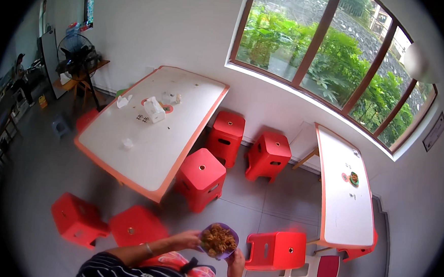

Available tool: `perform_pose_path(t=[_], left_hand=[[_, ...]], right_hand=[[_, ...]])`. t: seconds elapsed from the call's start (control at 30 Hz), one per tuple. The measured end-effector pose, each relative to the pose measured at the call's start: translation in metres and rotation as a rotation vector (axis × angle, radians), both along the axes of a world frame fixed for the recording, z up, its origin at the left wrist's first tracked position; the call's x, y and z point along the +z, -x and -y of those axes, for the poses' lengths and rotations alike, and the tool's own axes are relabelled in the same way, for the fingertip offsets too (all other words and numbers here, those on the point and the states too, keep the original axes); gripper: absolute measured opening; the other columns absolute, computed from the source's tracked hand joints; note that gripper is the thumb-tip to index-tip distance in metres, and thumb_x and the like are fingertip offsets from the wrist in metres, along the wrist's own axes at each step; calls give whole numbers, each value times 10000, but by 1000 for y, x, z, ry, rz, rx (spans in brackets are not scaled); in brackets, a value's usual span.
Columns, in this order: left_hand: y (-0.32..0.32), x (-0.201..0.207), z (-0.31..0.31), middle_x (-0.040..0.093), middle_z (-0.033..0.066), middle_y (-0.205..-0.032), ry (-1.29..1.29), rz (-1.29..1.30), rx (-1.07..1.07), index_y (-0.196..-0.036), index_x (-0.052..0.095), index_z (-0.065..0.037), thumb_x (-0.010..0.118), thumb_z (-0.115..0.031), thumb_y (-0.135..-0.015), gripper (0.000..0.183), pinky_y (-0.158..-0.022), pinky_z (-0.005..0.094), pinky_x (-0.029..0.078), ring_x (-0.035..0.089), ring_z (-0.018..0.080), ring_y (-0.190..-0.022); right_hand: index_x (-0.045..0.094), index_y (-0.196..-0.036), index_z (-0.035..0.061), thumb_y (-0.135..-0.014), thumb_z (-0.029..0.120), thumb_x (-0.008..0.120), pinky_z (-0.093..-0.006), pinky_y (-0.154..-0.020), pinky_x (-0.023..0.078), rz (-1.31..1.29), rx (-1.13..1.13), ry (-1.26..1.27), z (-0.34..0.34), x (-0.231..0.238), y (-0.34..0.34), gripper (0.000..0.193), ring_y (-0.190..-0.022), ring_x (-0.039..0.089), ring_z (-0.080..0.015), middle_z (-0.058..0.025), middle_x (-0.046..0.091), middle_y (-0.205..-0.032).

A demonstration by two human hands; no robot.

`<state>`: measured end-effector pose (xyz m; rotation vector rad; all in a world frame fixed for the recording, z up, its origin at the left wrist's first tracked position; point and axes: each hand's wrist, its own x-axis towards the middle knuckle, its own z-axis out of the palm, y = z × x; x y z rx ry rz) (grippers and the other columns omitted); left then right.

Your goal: The person picks up bowls of food from tables in a dining room, carries them into a commercial kitchen, scrapes food remains from a plate into a waste bin using a spoon, and places the dishes into a sink.

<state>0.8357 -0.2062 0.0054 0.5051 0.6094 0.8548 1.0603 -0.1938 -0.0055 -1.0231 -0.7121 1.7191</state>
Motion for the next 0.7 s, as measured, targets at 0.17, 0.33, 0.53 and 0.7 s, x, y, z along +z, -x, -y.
perform_pose_path(t=[0.17, 0.33, 0.53, 0.7], left_hand=[[-18, -4, -74, 473, 99, -1126, 8, -7, 123, -1207, 318, 4, 424, -27, -751, 469, -835, 302, 453, 524, 163, -965], [-30, -7, -148, 484, 91, -1105, -10, -3, 249, -1187, 339, 3, 430, -34, -752, 446, -826, 311, 460, 528, 168, -953], [-18, 0, -215, 504, 90, -1084, 20, 121, 490, -1210, 334, -31, 420, -2, -754, 465, -810, 327, 473, 552, 171, -923], [4, 25, -252, 518, 96, -1070, 30, 124, 714, -1218, 342, -34, 422, 2, -753, 473, -806, 328, 476, 563, 171, -901]], right_hand=[[481, -1046, 14, -869, 258, 413, -333, -736, 478, -9, 84, 33, -94, -6, -15, 309, -872, 560, -193, -83, 559, -988], [485, -1023, -7, -866, 260, 422, -319, -670, 498, -13, 223, 71, -200, 3, -18, 317, -814, 582, -186, -105, 571, -946], [510, -947, 8, -874, 251, 420, -252, -604, 494, 71, 486, 18, -311, 43, 15, 269, -728, 585, -145, -78, 585, -870], [521, -902, 39, -864, 253, 451, -214, -573, 467, 67, 655, -5, -399, 48, 67, 228, -690, 567, -98, -33, 587, -830]])
